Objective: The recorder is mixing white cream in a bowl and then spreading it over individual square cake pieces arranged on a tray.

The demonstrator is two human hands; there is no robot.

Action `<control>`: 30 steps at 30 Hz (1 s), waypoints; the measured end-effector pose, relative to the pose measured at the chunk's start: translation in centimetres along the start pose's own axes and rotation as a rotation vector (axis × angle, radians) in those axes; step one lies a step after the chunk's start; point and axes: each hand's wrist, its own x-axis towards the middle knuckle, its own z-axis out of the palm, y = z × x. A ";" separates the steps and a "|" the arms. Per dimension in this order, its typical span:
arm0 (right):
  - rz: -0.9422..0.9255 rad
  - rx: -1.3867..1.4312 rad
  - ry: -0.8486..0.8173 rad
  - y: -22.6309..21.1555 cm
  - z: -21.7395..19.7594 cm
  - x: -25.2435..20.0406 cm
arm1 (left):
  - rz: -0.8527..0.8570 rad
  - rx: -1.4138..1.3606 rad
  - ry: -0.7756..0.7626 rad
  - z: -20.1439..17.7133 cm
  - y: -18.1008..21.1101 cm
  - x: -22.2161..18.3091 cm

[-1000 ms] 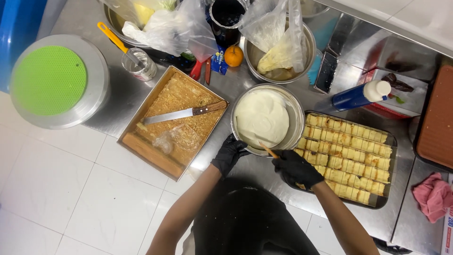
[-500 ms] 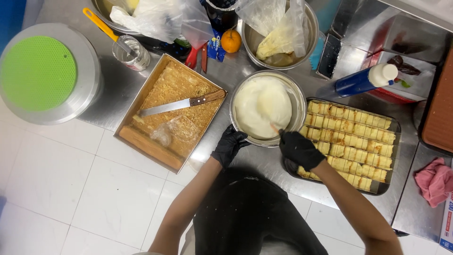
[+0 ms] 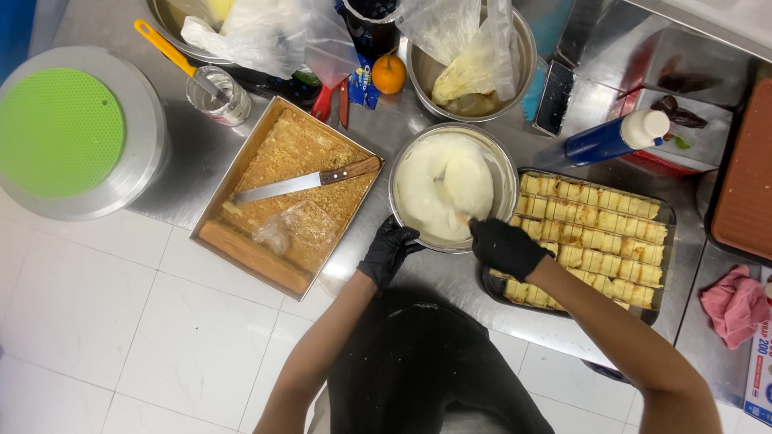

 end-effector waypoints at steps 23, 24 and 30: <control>-0.287 -0.305 -0.181 -3.0 -14.3 12.9 | 0.021 -0.021 -0.047 -0.7 -0.5 0.9; -0.564 -0.470 0.063 -1.2 -14.0 14.6 | 0.021 -0.027 -0.043 -0.2 -0.1 0.3; 0.421 -0.558 -0.341 3.1 -18.0 11.0 | 0.042 -0.056 -0.004 -0.3 -1.1 1.2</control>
